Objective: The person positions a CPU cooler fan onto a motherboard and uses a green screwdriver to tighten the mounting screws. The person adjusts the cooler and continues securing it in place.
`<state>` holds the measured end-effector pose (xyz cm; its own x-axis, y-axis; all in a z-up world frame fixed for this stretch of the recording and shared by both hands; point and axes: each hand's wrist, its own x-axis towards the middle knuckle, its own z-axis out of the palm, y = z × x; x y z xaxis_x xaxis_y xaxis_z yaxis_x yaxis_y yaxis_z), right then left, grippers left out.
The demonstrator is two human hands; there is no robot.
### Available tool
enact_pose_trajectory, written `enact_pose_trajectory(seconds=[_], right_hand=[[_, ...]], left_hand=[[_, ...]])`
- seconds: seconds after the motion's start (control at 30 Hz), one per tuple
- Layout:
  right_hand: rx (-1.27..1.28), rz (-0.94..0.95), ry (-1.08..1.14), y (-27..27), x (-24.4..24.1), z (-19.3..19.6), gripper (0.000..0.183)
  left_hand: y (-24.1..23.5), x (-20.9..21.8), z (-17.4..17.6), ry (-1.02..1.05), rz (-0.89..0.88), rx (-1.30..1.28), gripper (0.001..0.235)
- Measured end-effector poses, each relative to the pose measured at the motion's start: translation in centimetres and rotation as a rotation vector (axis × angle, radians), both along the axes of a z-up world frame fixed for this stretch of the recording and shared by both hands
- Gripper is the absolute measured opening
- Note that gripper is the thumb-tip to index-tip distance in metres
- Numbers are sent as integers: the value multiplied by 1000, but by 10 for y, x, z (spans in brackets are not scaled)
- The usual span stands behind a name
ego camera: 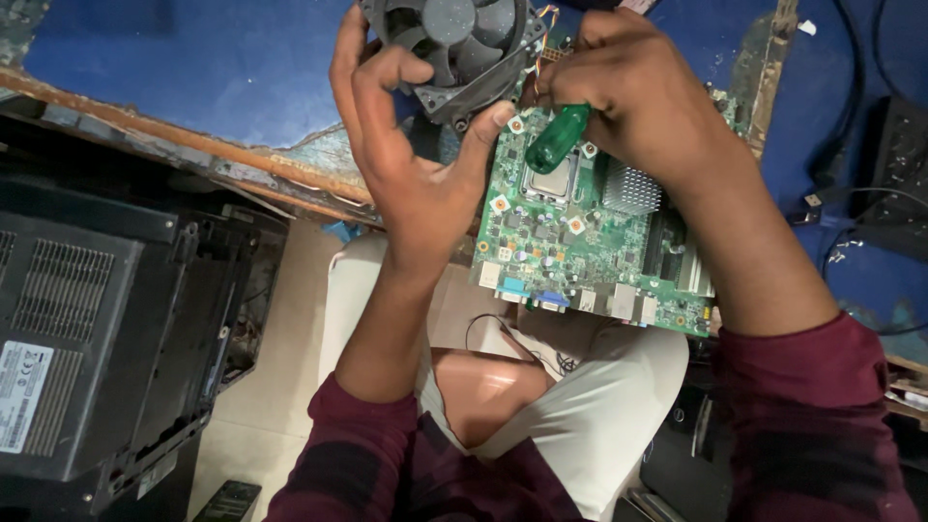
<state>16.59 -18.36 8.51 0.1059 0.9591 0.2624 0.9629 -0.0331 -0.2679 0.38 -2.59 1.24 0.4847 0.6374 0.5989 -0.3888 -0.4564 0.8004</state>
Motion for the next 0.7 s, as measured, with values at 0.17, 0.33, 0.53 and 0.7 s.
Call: enact_pose_trajectory(seconds=[0.17,0.33,0.53,0.7], right_hand=[[9,-25,-31,0,0,0,22],[-43,-21,-54,2,-1,4,21],[-76,-32,-111,-2,0,3,19],[-14,-39,-62,-4,3,-2,26]], left_hand=[[0,-1,1,17,-8,-22,58],[-1,-1,7,5,6,-2,58],[-2,0,6,41,-8,-83,56],[-1,0,4,-9,-23,-25,56]])
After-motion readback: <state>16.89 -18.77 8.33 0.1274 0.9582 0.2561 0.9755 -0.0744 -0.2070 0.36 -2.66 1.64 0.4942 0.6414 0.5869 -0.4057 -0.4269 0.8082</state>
